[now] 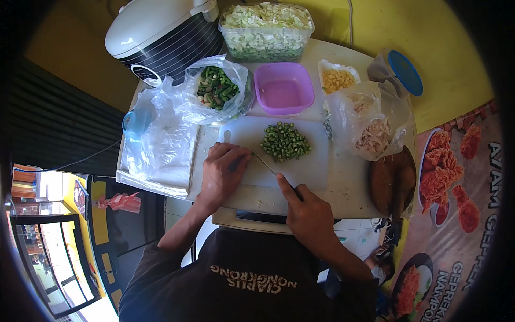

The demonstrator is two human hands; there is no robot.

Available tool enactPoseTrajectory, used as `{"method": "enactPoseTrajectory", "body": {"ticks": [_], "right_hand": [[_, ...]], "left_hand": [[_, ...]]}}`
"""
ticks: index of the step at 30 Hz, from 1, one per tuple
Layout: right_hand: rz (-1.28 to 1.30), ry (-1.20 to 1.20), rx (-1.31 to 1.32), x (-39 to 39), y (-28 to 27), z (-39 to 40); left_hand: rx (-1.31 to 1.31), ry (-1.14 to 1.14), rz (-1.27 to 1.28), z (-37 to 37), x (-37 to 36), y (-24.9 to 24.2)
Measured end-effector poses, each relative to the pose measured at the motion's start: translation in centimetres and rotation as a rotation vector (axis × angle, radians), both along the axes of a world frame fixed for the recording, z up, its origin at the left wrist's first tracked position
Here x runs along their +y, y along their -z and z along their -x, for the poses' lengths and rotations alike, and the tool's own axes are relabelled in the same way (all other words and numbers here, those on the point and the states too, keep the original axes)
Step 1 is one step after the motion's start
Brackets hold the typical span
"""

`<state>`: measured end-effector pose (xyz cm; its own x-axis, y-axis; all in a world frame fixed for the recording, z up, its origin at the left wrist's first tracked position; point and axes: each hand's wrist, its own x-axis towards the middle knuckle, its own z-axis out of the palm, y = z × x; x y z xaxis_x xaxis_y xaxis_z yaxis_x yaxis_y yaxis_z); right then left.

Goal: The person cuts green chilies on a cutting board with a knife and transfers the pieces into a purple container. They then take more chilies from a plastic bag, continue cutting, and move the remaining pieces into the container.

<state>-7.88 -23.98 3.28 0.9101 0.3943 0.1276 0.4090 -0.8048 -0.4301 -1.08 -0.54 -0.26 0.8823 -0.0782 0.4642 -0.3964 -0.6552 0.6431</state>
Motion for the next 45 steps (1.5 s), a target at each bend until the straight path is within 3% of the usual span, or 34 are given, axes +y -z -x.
{"method": "enactPoseTrajectory", "body": {"ticks": [11, 32, 38, 45], "right_hand": [[0.033, -0.036, -0.031, 3.0, 0.9, -2.6], [0.038, 0.034, 0.006, 1.1, 0.8, -1.3], [-0.157, 0.068, -0.051, 2.0, 0.9, -1.4], [-0.087, 0.037, -0.062, 1.7, 1.5, -1.3]], "left_hand": [[-0.006, 0.004, -0.014, -0.1, 0.0, 0.2], [-0.054, -0.035, -0.079, 0.5, -0.3, -0.3], [-0.004, -0.004, -0.079, -0.3, -0.4, -0.7], [-0.009, -0.03, -0.064, -0.4, -0.6, -0.5]]}}
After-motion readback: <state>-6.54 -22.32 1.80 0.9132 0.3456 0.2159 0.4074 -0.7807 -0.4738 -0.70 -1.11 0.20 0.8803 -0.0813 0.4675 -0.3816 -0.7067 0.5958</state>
